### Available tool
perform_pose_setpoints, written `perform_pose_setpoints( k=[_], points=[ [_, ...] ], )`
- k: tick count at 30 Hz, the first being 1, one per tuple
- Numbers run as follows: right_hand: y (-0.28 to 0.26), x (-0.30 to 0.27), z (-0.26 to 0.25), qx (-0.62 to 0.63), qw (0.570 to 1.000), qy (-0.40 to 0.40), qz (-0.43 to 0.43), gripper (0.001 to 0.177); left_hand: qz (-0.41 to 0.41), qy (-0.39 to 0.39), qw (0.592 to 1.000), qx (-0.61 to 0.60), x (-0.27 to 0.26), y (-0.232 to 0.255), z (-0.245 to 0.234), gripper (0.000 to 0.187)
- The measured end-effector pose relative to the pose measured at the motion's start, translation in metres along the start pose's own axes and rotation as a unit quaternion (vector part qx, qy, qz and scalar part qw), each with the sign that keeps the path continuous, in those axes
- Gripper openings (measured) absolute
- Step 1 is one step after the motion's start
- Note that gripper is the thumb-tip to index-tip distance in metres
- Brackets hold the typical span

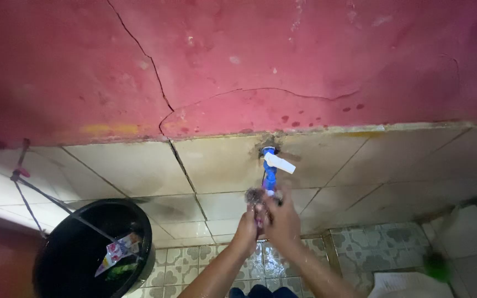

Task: Cleaning and organizing toiletries in a bathroom shower caddy.

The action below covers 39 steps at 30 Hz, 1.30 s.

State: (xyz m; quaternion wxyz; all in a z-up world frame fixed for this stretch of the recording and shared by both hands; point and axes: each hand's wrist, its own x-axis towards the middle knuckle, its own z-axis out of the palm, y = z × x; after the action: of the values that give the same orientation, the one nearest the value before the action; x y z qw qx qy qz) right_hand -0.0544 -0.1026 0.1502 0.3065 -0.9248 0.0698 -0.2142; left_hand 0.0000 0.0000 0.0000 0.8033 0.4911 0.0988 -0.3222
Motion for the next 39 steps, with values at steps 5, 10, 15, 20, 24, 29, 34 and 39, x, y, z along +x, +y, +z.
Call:
perform_pose_setpoints(
  k=[5,10,15,20,24,29,34,39],
  points=[
    [0.012,0.006,0.004,-0.046,0.994,-0.008,0.101,0.038,0.038,-0.001,0.998,0.041,-0.024,0.021,0.024,0.062],
    [0.003,0.004,-0.004,-0.010,1.000,-0.021,-0.003,0.035,0.154,-0.060,0.980,0.115,0.011,-0.002,-0.005,0.062],
    [0.007,0.019,-0.011,-0.058,0.989,-0.014,0.135,0.040,0.043,-0.014,0.992,0.115,-0.046,0.044,0.037,0.063],
    [0.026,-0.001,0.005,-0.037,0.999,0.008,0.015,0.041,0.049,-0.066,0.994,0.071,-0.006,0.014,-0.004,0.050],
    [0.093,0.028,0.021,0.184,0.974,0.106,0.076,0.032,-0.044,-0.049,0.997,0.047,-0.067,0.067,0.038,0.039],
    [0.018,0.003,-0.004,0.065,0.985,-0.039,0.154,0.040,0.095,-0.054,0.984,0.143,-0.005,0.017,0.000,0.042],
    [0.037,0.028,0.007,-0.030,0.996,-0.006,0.083,0.028,0.043,-0.006,0.984,0.173,-0.042,0.042,0.028,0.042],
    [0.012,-0.012,0.006,-0.046,0.997,-0.054,-0.002,0.065,0.012,-0.100,0.988,-0.114,0.016,0.000,-0.018,0.029]
  ],
)
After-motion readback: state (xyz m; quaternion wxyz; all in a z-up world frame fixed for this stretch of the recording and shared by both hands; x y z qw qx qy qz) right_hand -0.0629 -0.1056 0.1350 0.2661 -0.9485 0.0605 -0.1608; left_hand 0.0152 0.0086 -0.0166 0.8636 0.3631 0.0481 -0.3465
